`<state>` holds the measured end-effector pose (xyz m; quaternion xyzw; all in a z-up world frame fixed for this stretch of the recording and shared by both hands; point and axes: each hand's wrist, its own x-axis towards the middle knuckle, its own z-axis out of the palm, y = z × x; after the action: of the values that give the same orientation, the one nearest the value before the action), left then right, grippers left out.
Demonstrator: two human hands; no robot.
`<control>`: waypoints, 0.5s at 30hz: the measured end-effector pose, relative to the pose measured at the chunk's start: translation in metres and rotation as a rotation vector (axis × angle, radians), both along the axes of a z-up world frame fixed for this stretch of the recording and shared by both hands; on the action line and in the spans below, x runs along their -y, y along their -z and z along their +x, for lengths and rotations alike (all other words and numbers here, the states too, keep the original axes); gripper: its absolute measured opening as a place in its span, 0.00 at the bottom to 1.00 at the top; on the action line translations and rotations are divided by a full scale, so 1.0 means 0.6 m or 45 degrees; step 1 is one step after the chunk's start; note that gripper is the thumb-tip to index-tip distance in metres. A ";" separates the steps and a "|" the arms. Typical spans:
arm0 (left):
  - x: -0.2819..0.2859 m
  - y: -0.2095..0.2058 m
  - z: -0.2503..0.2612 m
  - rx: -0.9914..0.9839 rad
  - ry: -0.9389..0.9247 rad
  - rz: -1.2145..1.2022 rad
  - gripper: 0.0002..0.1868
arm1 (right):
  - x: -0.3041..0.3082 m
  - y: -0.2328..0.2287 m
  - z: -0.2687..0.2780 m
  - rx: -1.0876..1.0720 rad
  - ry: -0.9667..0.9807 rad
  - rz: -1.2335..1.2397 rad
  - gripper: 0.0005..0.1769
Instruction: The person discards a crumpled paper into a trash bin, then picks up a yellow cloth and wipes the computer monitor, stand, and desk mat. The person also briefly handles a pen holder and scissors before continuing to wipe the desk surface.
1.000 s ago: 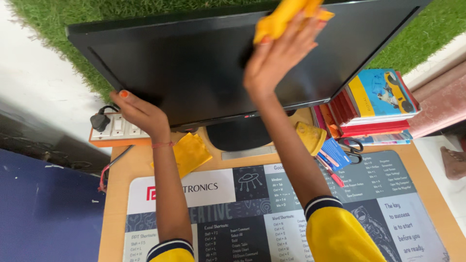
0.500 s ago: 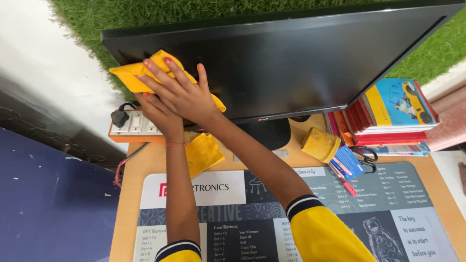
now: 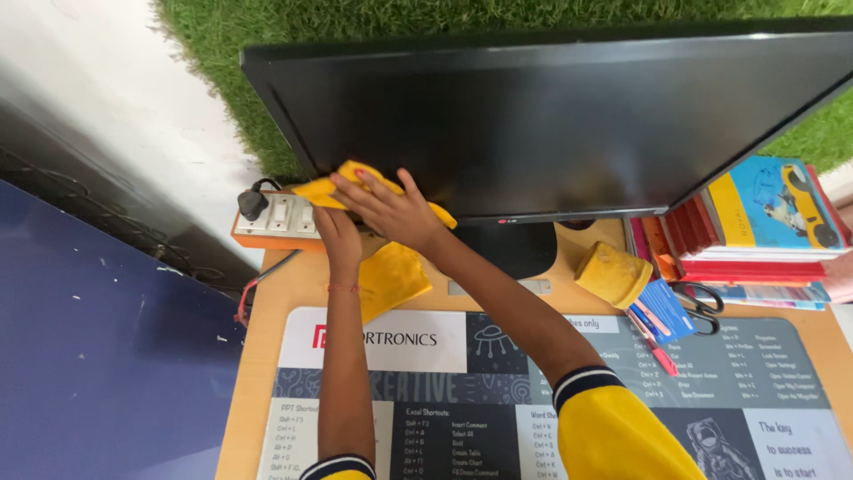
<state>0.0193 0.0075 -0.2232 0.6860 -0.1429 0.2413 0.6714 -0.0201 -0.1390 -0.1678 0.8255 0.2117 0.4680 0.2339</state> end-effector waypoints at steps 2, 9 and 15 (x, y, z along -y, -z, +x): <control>-0.009 0.030 0.018 -0.076 0.055 -0.039 0.24 | 0.005 0.028 -0.003 -0.046 0.001 -0.049 0.33; -0.010 0.083 -0.006 -0.308 0.220 -0.214 0.28 | 0.022 0.091 0.002 -0.098 0.051 -0.161 0.36; 0.000 0.088 -0.058 -0.416 0.248 -0.251 0.30 | 0.034 0.083 -0.021 -0.084 0.043 -0.280 0.36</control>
<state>-0.0155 0.0078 -0.2760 0.6299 -0.0735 0.0738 0.7697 -0.0330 -0.1593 -0.2174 0.8133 0.2554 0.4105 0.3238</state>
